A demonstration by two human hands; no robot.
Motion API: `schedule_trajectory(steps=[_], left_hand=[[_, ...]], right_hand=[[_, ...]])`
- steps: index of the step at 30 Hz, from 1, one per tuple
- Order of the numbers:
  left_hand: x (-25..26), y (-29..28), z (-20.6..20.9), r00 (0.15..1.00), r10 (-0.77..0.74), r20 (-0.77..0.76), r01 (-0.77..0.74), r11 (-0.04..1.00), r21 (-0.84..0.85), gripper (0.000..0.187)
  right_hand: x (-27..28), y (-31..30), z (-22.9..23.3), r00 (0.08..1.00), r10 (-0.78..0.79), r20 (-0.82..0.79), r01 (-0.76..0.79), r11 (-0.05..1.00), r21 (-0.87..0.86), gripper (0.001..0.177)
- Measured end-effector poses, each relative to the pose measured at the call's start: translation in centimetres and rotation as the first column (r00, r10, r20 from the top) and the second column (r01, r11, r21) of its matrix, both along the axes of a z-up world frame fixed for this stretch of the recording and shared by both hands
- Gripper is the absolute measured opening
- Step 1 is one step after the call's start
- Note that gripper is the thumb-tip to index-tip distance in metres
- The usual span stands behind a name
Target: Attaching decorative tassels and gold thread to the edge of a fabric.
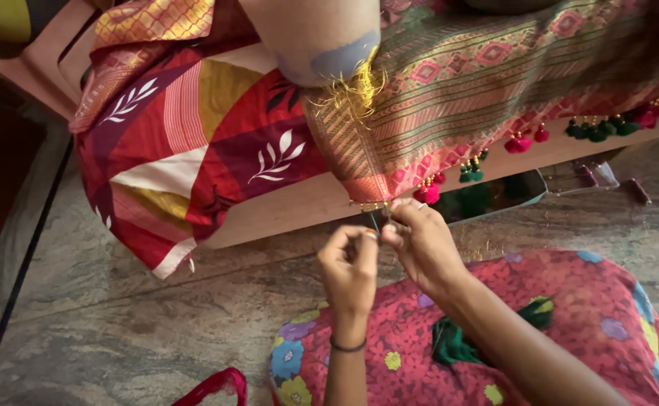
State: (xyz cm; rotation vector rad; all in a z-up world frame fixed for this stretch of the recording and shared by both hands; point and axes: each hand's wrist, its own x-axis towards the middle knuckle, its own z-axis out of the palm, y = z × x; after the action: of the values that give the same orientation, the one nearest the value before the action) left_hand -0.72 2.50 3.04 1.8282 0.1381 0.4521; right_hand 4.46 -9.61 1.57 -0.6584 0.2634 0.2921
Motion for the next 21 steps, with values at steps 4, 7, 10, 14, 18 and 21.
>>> schedule_trajectory(steps=[4,7,10,14,18,21], left_hand=[[2.6,0.0,-1.4,0.991,-0.13,0.019,0.124,0.884,-0.452,0.012],[4.1,-0.4,-3.1,0.969,-0.24,-0.053,0.161,0.782,-0.603,0.013],[4.8,-0.4,-4.7,0.958,-0.282,-0.048,0.173,0.704,-0.689,0.013],[5.0,0.0,-5.7,0.966,-0.252,-0.061,0.132,0.681,-0.72,0.011],[4.4,0.1,-4.8,0.962,-0.274,-0.012,0.218,0.788,-0.576,0.011],[4.4,-0.2,-5.1,0.971,-0.236,-0.035,0.174,0.801,-0.572,0.012]], right_hand=[[-0.2,-0.5,-2.0,0.976,0.02,0.218,0.005,0.993,-0.114,0.007],[-1.7,-1.8,-0.8,0.959,0.089,0.268,-0.017,0.966,-0.259,0.012],[-5.0,-5.8,-0.2,0.878,0.255,0.404,0.11,0.715,-0.69,0.028],[-11.9,-17.1,-9.7,0.276,0.946,-0.168,0.35,-0.262,-0.899,0.035],[-26.4,-34.0,-33.6,0.141,0.889,-0.435,0.241,-0.457,-0.856,0.036],[-30.8,-38.0,-35.4,0.186,0.794,-0.579,0.017,-0.592,-0.806,0.038]])
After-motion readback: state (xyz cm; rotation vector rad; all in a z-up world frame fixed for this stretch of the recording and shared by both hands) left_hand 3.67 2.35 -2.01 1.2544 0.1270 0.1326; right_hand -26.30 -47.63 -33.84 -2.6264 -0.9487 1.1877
